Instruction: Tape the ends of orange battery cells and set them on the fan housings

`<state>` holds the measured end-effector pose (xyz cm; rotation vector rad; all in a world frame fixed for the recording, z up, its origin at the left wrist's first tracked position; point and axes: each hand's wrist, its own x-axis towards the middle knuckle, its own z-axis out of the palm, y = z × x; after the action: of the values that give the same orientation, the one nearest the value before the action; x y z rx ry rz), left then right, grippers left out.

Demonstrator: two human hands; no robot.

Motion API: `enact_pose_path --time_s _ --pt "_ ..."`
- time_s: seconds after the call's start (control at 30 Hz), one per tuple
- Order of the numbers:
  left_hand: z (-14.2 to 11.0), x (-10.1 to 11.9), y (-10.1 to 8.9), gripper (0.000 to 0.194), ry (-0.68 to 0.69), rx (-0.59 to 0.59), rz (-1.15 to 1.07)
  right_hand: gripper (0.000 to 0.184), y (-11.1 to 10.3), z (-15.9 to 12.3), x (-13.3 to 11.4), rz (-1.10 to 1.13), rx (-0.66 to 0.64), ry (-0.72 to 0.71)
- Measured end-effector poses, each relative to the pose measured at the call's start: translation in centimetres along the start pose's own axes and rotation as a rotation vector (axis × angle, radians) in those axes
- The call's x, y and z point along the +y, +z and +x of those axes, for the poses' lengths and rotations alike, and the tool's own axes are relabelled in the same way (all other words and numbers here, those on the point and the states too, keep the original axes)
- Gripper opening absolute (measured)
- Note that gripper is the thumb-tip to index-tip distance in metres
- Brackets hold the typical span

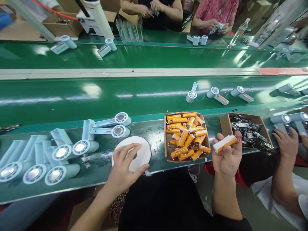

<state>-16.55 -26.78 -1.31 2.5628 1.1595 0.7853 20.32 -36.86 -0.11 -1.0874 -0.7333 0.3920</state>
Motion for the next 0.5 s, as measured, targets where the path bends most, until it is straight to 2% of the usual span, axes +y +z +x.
enact_pose_path --time_s 0.07,0.13,0.23,0.3,0.4,0.5 --pt "5.9 2.0 0.1 0.045 0.158 -0.042 -0.061 0.049 -0.9 -0.3 -0.2 0.025 0.018 0.005" --pt "13.1 4.9 1.9 0.042 0.231 -0.17 0.006 0.046 -1.4 0.1 -1.0 0.015 0.029 -0.019" --pt "24.2 9.4 7.1 0.044 0.243 -0.355 0.146 0.043 -1.8 0.6 -2.3 -0.015 0.026 -0.055" --pt "30.5 11.8 11.2 0.052 0.151 -0.411 0.177 0.041 -1.9 0.4 -2.8 -0.041 0.034 -0.069" --pt "36.7 13.9 15.7 0.061 -0.03 -0.521 0.221 0.043 -2.7 -0.2 -3.4 -0.081 0.107 -0.063" --pt "38.6 14.2 17.1 0.049 -0.024 -0.639 0.176 0.051 -4.3 -0.3 -4.0 -0.107 0.229 -0.016"
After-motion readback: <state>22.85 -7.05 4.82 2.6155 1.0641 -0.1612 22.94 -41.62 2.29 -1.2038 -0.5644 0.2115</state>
